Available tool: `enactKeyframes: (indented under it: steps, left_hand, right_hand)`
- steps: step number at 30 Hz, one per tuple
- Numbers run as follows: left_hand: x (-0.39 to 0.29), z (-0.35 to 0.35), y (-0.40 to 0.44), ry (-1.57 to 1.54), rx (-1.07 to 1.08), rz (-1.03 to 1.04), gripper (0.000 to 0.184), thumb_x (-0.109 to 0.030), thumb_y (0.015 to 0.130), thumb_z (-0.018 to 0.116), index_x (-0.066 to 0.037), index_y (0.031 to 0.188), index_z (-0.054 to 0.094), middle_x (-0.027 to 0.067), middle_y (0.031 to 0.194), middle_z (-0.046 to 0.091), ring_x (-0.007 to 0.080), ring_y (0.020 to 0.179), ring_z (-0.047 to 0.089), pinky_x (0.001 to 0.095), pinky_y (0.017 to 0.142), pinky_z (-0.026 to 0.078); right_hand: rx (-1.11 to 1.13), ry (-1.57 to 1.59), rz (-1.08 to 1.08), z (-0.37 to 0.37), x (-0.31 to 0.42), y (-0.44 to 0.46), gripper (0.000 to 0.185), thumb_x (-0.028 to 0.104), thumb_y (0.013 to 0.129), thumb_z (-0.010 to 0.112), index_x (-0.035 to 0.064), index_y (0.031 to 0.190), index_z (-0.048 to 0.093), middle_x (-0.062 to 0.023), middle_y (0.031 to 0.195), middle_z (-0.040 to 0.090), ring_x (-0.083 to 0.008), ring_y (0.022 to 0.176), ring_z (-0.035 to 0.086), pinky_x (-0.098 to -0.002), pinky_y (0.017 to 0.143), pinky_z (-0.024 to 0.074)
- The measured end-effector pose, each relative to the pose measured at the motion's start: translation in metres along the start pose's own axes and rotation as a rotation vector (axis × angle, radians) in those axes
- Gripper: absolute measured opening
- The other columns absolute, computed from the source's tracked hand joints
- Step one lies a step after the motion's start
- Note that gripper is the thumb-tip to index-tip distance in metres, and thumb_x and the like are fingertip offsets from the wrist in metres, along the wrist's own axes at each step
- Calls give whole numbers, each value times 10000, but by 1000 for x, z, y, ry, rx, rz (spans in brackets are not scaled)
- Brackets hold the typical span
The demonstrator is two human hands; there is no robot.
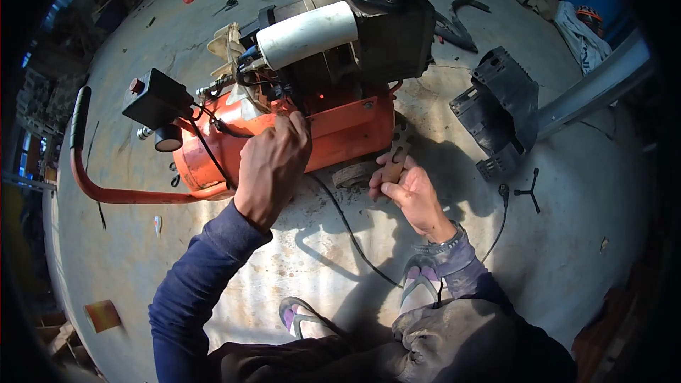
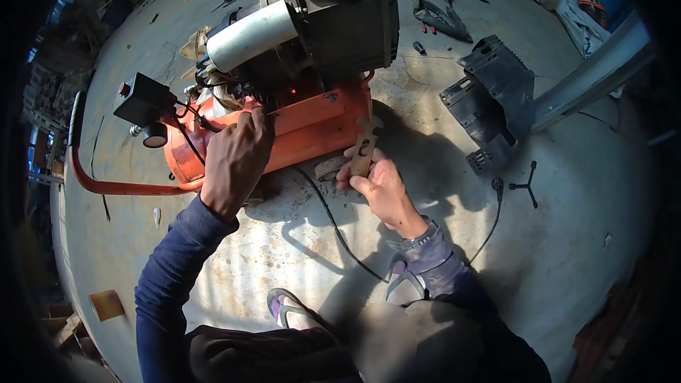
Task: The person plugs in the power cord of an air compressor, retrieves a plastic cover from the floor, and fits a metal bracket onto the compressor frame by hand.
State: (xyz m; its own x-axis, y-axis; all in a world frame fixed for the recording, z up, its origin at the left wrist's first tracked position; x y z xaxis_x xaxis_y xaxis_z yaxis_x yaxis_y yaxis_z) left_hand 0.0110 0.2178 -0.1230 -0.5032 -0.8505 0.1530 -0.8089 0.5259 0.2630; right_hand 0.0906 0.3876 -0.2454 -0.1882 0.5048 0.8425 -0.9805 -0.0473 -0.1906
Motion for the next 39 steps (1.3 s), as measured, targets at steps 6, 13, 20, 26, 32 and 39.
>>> enactKeyframes:
  steps: [6,13,20,26,32,39]
  left_hand:
    - [8,2,1,-248,24,-186,337,-187,955,479,48,719,524,197,584,553,354,580,627,437,485,480]
    - [21,28,-14,-1004,-19,-572,384,-217,971,466,59,708,511,232,589,556,373,545,588,453,480,437]
    - [13,18,-15,-711,37,-305,253,-216,984,468,3,878,540,135,679,588,239,494,578,334,431,432]
    - [-6,-10,-3,11,-165,45,137,-187,951,497,-52,966,516,82,731,564,190,514,595,290,423,441]
    - [-14,-4,-4,305,-148,72,87,-143,897,532,-65,888,494,46,680,518,190,505,604,287,415,446]
    - [-18,2,-14,-256,125,-224,252,-182,964,491,-27,766,503,180,583,560,328,539,614,385,481,467]
  right_hand:
    - [-107,-165,-242,6,29,59,111,118,937,597,11,954,575,-25,751,581,-110,639,549,-249,603,469]
    - [-254,-215,-265,26,49,67,205,183,953,596,27,821,591,15,623,535,-75,522,508,-223,499,420]
    - [-377,-1129,-860,45,96,48,194,141,879,649,-5,768,584,-154,619,601,-300,532,583,-366,526,450]
    - [-297,-1264,-834,57,100,42,214,135,858,646,-30,743,573,-201,661,601,-370,577,574,-415,546,436]
    - [-339,-949,-461,15,71,26,293,212,917,625,-18,747,561,-72,550,533,-166,464,522,-325,479,421]
    - [-189,-628,-189,4,17,6,315,246,944,606,0,751,563,-5,548,494,-57,465,454,-228,419,371]
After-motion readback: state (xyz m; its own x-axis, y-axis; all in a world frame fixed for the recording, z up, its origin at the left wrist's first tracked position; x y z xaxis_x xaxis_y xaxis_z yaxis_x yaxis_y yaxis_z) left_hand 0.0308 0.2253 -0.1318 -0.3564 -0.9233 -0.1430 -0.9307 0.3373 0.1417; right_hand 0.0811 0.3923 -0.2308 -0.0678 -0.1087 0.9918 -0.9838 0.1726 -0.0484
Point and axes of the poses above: each hand's wrist, its own y-axis towards the middle knuckle, its own z-axis out of the palm, x = y × z, the point moved 7 cm from there along y, towards the middle knuckle
